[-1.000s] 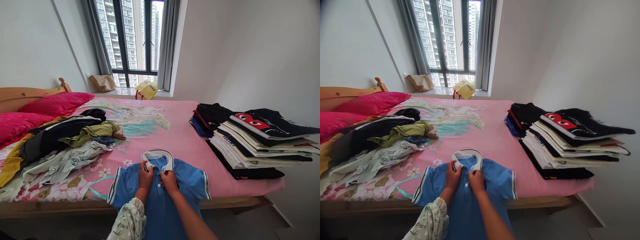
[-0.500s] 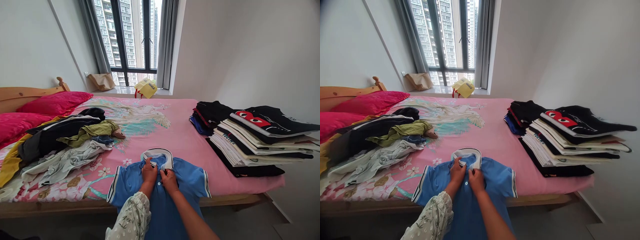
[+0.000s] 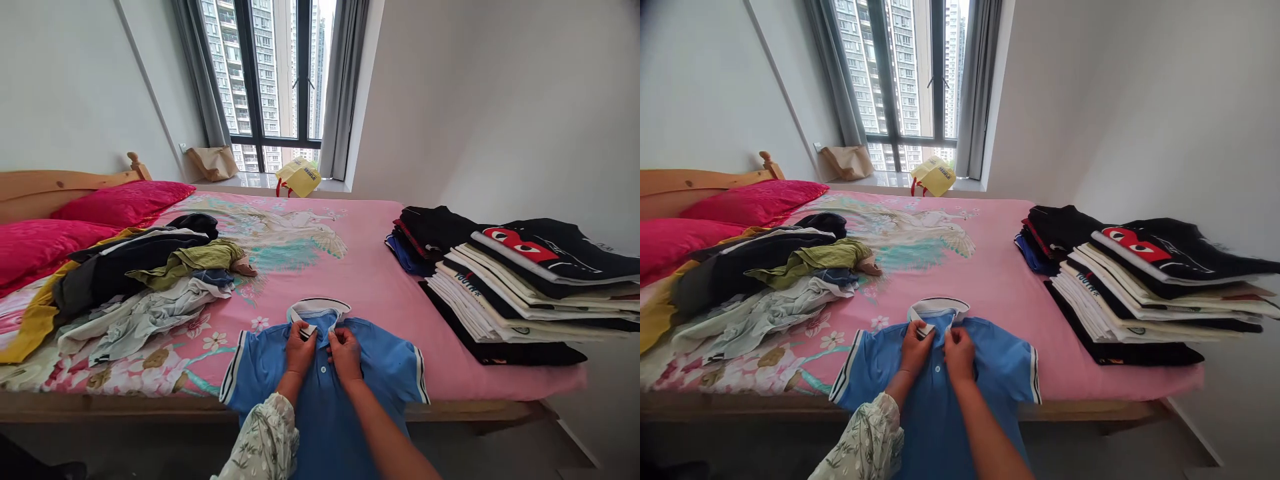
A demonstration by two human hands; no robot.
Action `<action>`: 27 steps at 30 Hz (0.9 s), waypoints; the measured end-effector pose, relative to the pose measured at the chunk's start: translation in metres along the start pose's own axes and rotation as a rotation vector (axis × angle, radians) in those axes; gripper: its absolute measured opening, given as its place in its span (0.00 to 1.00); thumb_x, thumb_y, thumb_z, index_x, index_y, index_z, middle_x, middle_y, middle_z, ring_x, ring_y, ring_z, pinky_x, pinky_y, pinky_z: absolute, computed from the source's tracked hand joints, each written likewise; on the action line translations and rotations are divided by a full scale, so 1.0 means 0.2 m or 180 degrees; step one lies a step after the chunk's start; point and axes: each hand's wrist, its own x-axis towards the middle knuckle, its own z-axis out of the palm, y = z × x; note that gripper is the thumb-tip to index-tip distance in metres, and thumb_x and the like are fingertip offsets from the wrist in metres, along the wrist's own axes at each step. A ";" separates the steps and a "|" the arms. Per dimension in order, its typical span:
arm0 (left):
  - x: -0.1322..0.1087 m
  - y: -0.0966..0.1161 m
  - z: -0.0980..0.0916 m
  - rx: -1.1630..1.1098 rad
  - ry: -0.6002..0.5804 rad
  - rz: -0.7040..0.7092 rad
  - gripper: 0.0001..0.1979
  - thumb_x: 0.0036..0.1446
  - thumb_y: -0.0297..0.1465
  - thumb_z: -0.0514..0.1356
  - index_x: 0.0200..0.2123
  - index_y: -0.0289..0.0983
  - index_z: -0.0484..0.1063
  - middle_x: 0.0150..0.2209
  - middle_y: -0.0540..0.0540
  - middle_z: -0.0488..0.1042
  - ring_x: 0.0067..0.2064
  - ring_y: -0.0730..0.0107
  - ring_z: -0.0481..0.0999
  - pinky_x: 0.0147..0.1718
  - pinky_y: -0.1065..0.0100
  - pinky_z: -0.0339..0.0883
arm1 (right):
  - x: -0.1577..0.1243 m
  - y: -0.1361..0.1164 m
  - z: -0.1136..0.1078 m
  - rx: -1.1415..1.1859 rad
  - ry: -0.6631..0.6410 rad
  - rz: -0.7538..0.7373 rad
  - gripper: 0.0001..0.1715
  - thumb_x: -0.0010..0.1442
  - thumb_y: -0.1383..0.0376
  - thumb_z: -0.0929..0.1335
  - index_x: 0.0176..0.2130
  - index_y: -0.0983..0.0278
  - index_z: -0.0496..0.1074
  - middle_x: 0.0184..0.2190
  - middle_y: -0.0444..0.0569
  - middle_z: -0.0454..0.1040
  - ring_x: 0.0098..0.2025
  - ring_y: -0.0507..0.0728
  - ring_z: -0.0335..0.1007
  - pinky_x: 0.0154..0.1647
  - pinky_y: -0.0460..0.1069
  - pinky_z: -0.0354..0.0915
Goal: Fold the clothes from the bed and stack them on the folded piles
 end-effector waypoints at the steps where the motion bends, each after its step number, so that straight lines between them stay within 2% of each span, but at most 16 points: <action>1: 0.00 0.00 0.00 -0.0046 -0.0003 0.0010 0.11 0.47 0.36 0.60 0.34 0.40 0.64 0.28 0.53 0.70 0.30 0.69 0.72 0.33 0.67 0.67 | 0.01 -0.02 0.02 -0.0065 0.0010 -0.0118 0.14 0.53 0.54 0.64 0.31 0.63 0.66 0.25 0.46 0.71 0.26 0.54 0.68 0.23 0.45 0.63; 5: 0.00 0.00 -0.01 -0.0167 -0.0031 0.0005 0.10 0.47 0.35 0.60 0.33 0.40 0.63 0.26 0.54 0.68 0.28 0.71 0.70 0.31 0.69 0.66 | 0.03 -0.03 0.07 -0.0521 -0.0090 -0.0596 0.08 0.52 0.59 0.65 0.30 0.62 0.69 0.28 0.46 0.72 0.32 0.55 0.67 0.35 0.47 0.64; 8: -0.01 0.00 -0.01 -0.0185 -0.0044 0.0002 0.09 0.47 0.34 0.60 0.31 0.41 0.62 0.25 0.55 0.66 0.27 0.72 0.68 0.30 0.70 0.64 | 0.03 0.02 0.07 -0.0637 -0.0253 -0.0597 0.09 0.52 0.59 0.65 0.30 0.62 0.70 0.28 0.47 0.73 0.33 0.56 0.67 0.36 0.48 0.63; 12: 0.00 0.00 0.00 -0.0188 -0.0117 0.0028 0.10 0.47 0.36 0.60 0.29 0.41 0.60 0.24 0.56 0.63 0.26 0.73 0.66 0.29 0.70 0.62 | 0.06 0.07 0.04 -0.0481 -0.0410 -0.0464 0.14 0.53 0.56 0.64 0.32 0.63 0.72 0.28 0.47 0.74 0.34 0.56 0.68 0.32 0.47 0.64; 18: -0.01 0.01 -0.02 -0.0181 -0.0297 0.0087 0.11 0.49 0.38 0.59 0.25 0.41 0.58 0.22 0.57 0.60 0.24 0.74 0.62 0.27 0.71 0.58 | 0.06 0.06 0.03 -0.0322 -0.0570 -0.0299 0.19 0.52 0.53 0.64 0.34 0.64 0.74 0.27 0.47 0.74 0.31 0.55 0.68 0.27 0.46 0.64; 23: 0.00 0.01 -0.03 -0.0179 -0.0384 0.0144 0.10 0.49 0.37 0.58 0.25 0.41 0.59 0.22 0.57 0.59 0.24 0.74 0.62 0.27 0.72 0.58 | 0.07 0.06 0.01 -0.0299 -0.0799 -0.0207 0.22 0.54 0.54 0.62 0.38 0.66 0.75 0.25 0.47 0.73 0.26 0.54 0.67 0.21 0.46 0.63; 27: 0.00 0.00 -0.03 -0.0197 -0.0372 0.0126 0.09 0.49 0.37 0.58 0.27 0.41 0.60 0.24 0.56 0.62 0.26 0.73 0.64 0.28 0.71 0.60 | 0.11 0.05 -0.01 -0.0366 -0.1049 -0.0173 0.19 0.54 0.57 0.61 0.37 0.66 0.74 0.21 0.44 0.68 0.21 0.52 0.65 0.16 0.44 0.60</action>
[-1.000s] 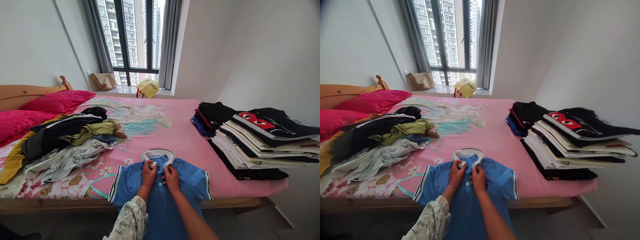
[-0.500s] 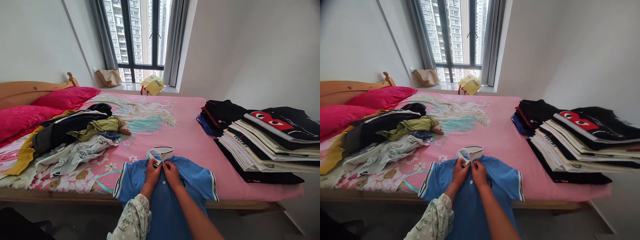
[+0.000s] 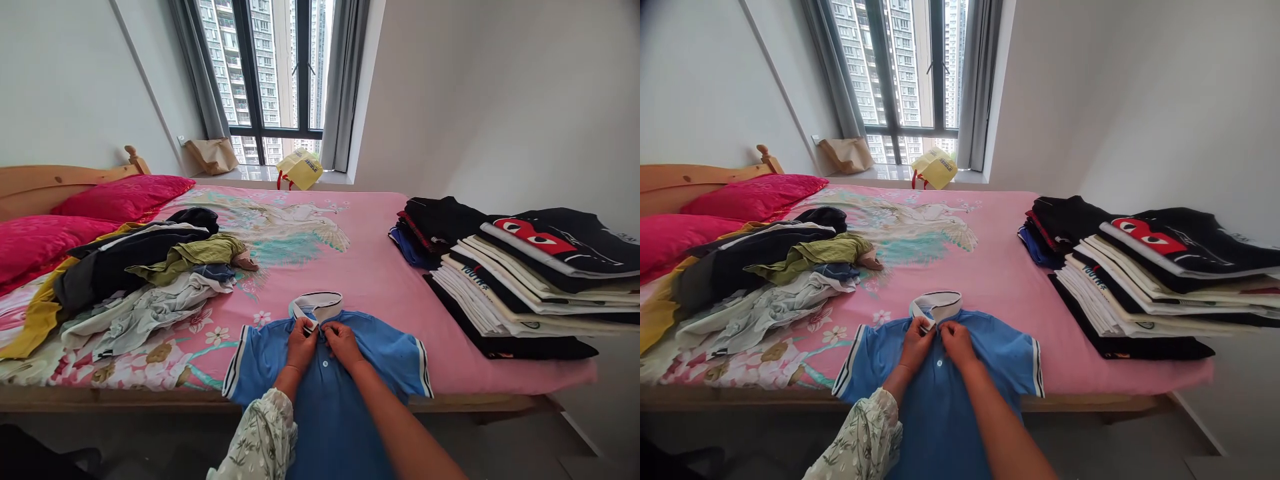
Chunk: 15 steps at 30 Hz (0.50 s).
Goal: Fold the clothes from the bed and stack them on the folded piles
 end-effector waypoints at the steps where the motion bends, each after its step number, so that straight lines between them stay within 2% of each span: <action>1: 0.00 0.00 0.00 -0.0004 0.0000 -0.0006 0.09 0.49 0.37 0.58 0.28 0.40 0.61 0.24 0.56 0.63 0.26 0.73 0.65 0.29 0.71 0.61 | 0.01 0.00 -0.01 -0.0036 -0.0044 -0.0010 0.18 0.53 0.58 0.61 0.36 0.66 0.74 0.21 0.43 0.68 0.20 0.52 0.65 0.15 0.44 0.59; 8: 0.00 -0.02 0.00 -0.0005 -0.0046 -0.0020 0.09 0.48 0.37 0.58 0.31 0.40 0.64 0.27 0.54 0.67 0.29 0.71 0.68 0.32 0.69 0.63 | 0.02 -0.02 0.01 -0.0381 -0.0016 -0.0244 0.08 0.47 0.63 0.64 0.29 0.63 0.69 0.21 0.40 0.66 0.22 0.50 0.61 0.22 0.44 0.58; 11: 0.00 -0.01 -0.01 0.0035 -0.0070 -0.0047 0.08 0.48 0.36 0.58 0.31 0.40 0.64 0.26 0.54 0.67 0.28 0.72 0.68 0.32 0.69 0.63 | 0.03 -0.02 0.02 -0.0508 0.0051 -0.0352 0.08 0.46 0.62 0.66 0.29 0.63 0.68 0.20 0.39 0.65 0.23 0.50 0.60 0.26 0.44 0.57; 15: 0.00 0.00 -0.01 0.0134 -0.0089 -0.0051 0.06 0.48 0.34 0.58 0.31 0.40 0.64 0.25 0.54 0.67 0.27 0.71 0.68 0.32 0.69 0.64 | 0.03 -0.01 0.02 -0.0598 0.0067 -0.0409 0.06 0.46 0.64 0.65 0.28 0.63 0.67 0.19 0.39 0.65 0.23 0.50 0.59 0.25 0.44 0.54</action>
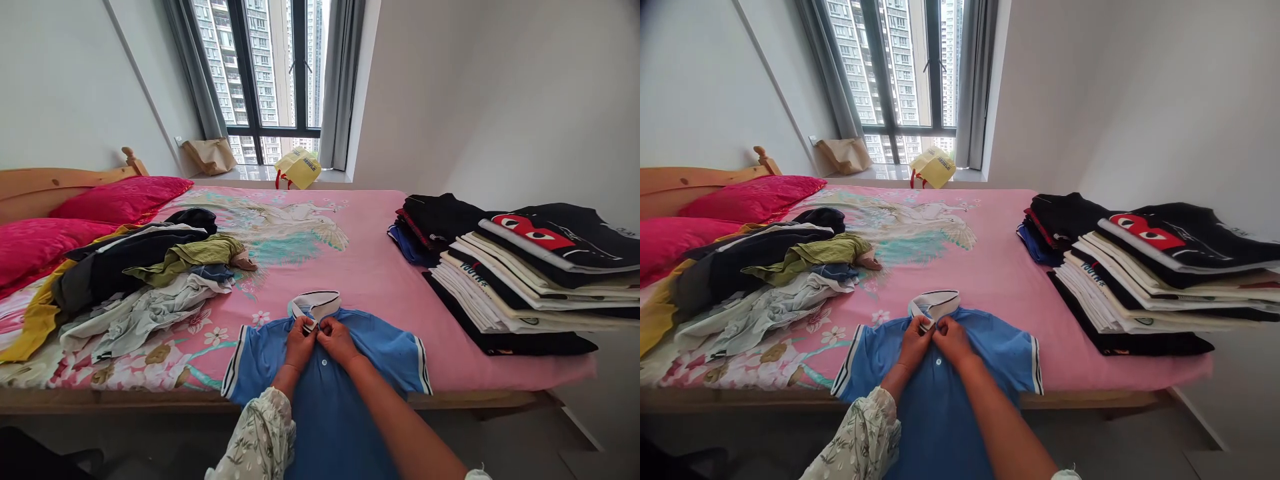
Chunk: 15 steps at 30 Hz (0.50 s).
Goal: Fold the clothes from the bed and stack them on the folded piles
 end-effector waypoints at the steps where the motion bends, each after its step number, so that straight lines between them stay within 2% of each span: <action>1: 0.00 0.00 0.00 0.0032 0.0007 0.0002 0.06 0.48 0.34 0.58 0.31 0.40 0.65 0.25 0.54 0.67 0.27 0.71 0.68 0.32 0.69 0.64 | 0.00 0.01 0.00 -0.0006 0.0005 -0.0010 0.05 0.46 0.65 0.64 0.28 0.63 0.67 0.19 0.39 0.65 0.23 0.50 0.59 0.25 0.44 0.54; 8: 0.00 0.03 0.02 0.0136 0.0183 0.0013 0.05 0.46 0.28 0.57 0.30 0.41 0.66 0.27 0.53 0.70 0.30 0.70 0.70 0.36 0.67 0.64 | 0.00 0.02 0.01 0.0198 0.0129 0.0082 0.04 0.45 0.66 0.63 0.25 0.63 0.68 0.20 0.40 0.67 0.23 0.50 0.61 0.26 0.44 0.55; 12: 0.00 0.03 0.01 -0.0007 0.0347 0.0005 0.09 0.47 0.35 0.59 0.33 0.40 0.67 0.28 0.52 0.69 0.29 0.69 0.70 0.34 0.67 0.65 | -0.02 0.00 -0.03 0.0555 0.0347 0.0351 0.06 0.50 0.63 0.61 0.27 0.63 0.64 0.17 0.40 0.64 0.20 0.51 0.61 0.22 0.44 0.56; 15: -0.01 0.03 0.00 -0.0202 0.0461 -0.0080 0.12 0.52 0.41 0.54 0.34 0.39 0.67 0.27 0.51 0.69 0.28 0.69 0.71 0.32 0.67 0.67 | -0.07 -0.01 -0.04 0.0837 0.0507 0.0570 0.07 0.53 0.61 0.59 0.27 0.62 0.61 0.15 0.38 0.61 0.16 0.50 0.57 0.16 0.43 0.55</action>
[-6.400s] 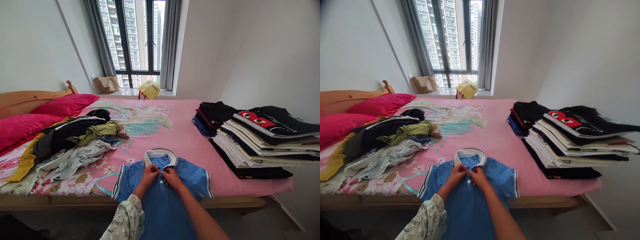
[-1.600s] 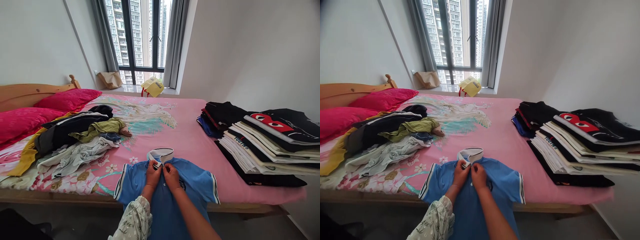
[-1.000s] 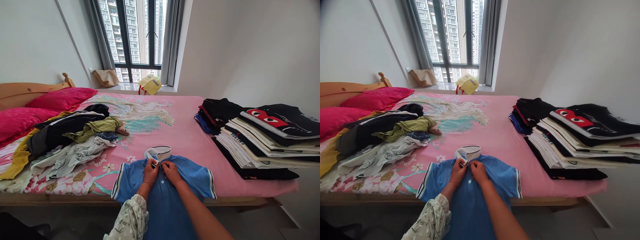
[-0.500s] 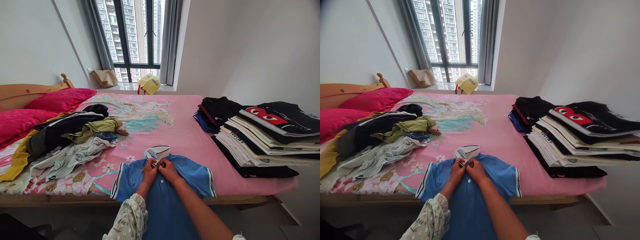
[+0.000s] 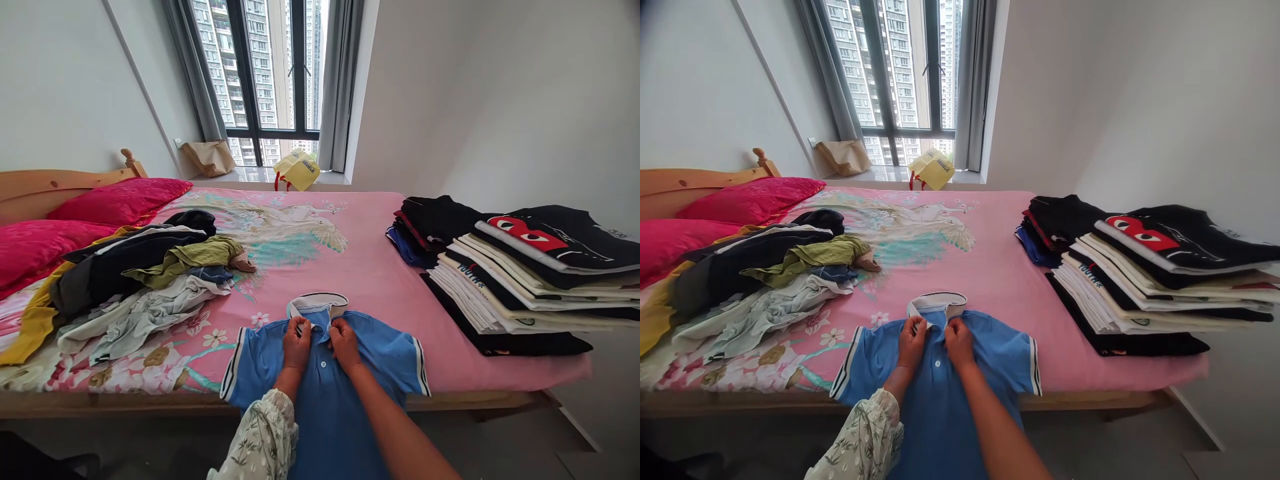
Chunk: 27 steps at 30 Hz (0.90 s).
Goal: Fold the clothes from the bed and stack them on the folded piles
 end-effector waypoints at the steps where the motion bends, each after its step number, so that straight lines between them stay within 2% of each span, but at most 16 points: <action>1: 0.00 0.00 0.00 -0.0063 0.0035 -0.0048 0.14 0.54 0.42 0.52 0.34 0.38 0.67 0.26 0.51 0.70 0.27 0.70 0.72 0.30 0.67 0.68 | -0.02 0.00 -0.01 0.0086 0.0064 0.0073 0.09 0.54 0.60 0.58 0.27 0.62 0.60 0.15 0.38 0.61 0.15 0.49 0.56 0.15 0.43 0.54; 5: -0.03 0.00 0.00 -0.0156 0.0163 -0.0224 0.18 0.55 0.40 0.50 0.44 0.36 0.66 0.19 0.54 0.67 0.21 0.71 0.69 0.24 0.69 0.66 | -0.10 -0.03 -0.05 0.0428 0.0367 0.0366 0.20 0.60 0.51 0.53 0.27 0.62 0.60 0.19 0.41 0.62 0.15 0.50 0.59 0.11 0.44 0.55; 7: -0.04 0.01 0.00 -0.0088 0.0196 -0.0290 0.19 0.55 0.39 0.51 0.46 0.36 0.66 0.18 0.55 0.67 0.20 0.71 0.68 0.23 0.70 0.64 | -0.09 -0.05 -0.10 0.0654 0.0519 0.0598 0.26 0.59 0.45 0.53 0.30 0.62 0.61 0.21 0.42 0.63 0.16 0.50 0.62 0.11 0.45 0.59; 9: -0.03 0.01 -0.01 0.0040 0.0200 -0.0368 0.17 0.54 0.37 0.52 0.45 0.36 0.67 0.19 0.54 0.68 0.21 0.72 0.69 0.23 0.71 0.64 | -0.04 -0.09 -0.17 0.0644 0.0465 0.0889 0.27 0.57 0.41 0.56 0.34 0.62 0.61 0.23 0.42 0.65 0.17 0.50 0.64 0.12 0.45 0.61; 12: 0.00 0.01 -0.05 0.0322 0.0071 -0.0513 0.14 0.53 0.33 0.50 0.41 0.36 0.70 0.20 0.53 0.69 0.21 0.72 0.70 0.21 0.72 0.62 | 0.05 -0.13 -0.29 0.0072 -0.0035 0.1106 0.19 0.55 0.50 0.64 0.37 0.62 0.62 0.23 0.43 0.69 0.17 0.52 0.66 0.12 0.45 0.61; 15: 0.03 0.01 -0.14 0.0701 -0.0216 -0.0555 0.12 0.52 0.30 0.51 0.37 0.36 0.72 0.18 0.53 0.68 0.18 0.72 0.67 0.18 0.72 0.58 | 0.11 -0.13 -0.37 -0.0127 -0.0390 0.1031 0.10 0.51 0.64 0.65 0.36 0.63 0.66 0.22 0.42 0.69 0.20 0.52 0.67 0.14 0.44 0.62; 18: 0.05 0.02 -0.26 0.1189 -0.0461 -0.0335 0.07 0.48 0.28 0.56 0.29 0.39 0.73 0.19 0.53 0.69 0.20 0.73 0.68 0.23 0.72 0.59 | 0.10 -0.09 -0.40 -0.0128 -0.0590 0.1018 0.11 0.46 0.69 0.63 0.33 0.64 0.69 0.19 0.41 0.69 0.19 0.52 0.66 0.15 0.45 0.62; 21: 0.07 0.05 -0.36 0.1669 -0.0566 -0.0047 0.03 0.45 0.29 0.59 0.24 0.40 0.73 0.21 0.52 0.70 0.25 0.70 0.69 0.29 0.69 0.60 | 0.08 -0.06 -0.40 -0.0147 -0.0634 0.1002 0.11 0.45 0.69 0.62 0.31 0.65 0.70 0.16 0.41 0.67 0.17 0.52 0.64 0.14 0.45 0.60; 24: 0.11 0.08 -0.41 0.1973 -0.0525 0.0244 0.05 0.49 0.33 0.58 0.29 0.40 0.74 0.29 0.48 0.72 0.33 0.64 0.71 0.36 0.65 0.63 | 0.11 -0.06 -0.39 -0.0053 -0.0558 0.0844 0.13 0.48 0.67 0.62 0.35 0.64 0.70 0.19 0.41 0.69 0.19 0.52 0.64 0.16 0.44 0.59; 27: 0.18 0.11 -0.37 0.2106 -0.0466 0.0527 0.12 0.54 0.37 0.55 0.39 0.38 0.72 0.39 0.43 0.73 0.44 0.61 0.71 0.45 0.62 0.64 | 0.15 -0.07 -0.38 -0.0019 -0.0508 0.0707 0.15 0.48 0.64 0.66 0.38 0.62 0.71 0.20 0.40 0.70 0.19 0.51 0.63 0.17 0.44 0.57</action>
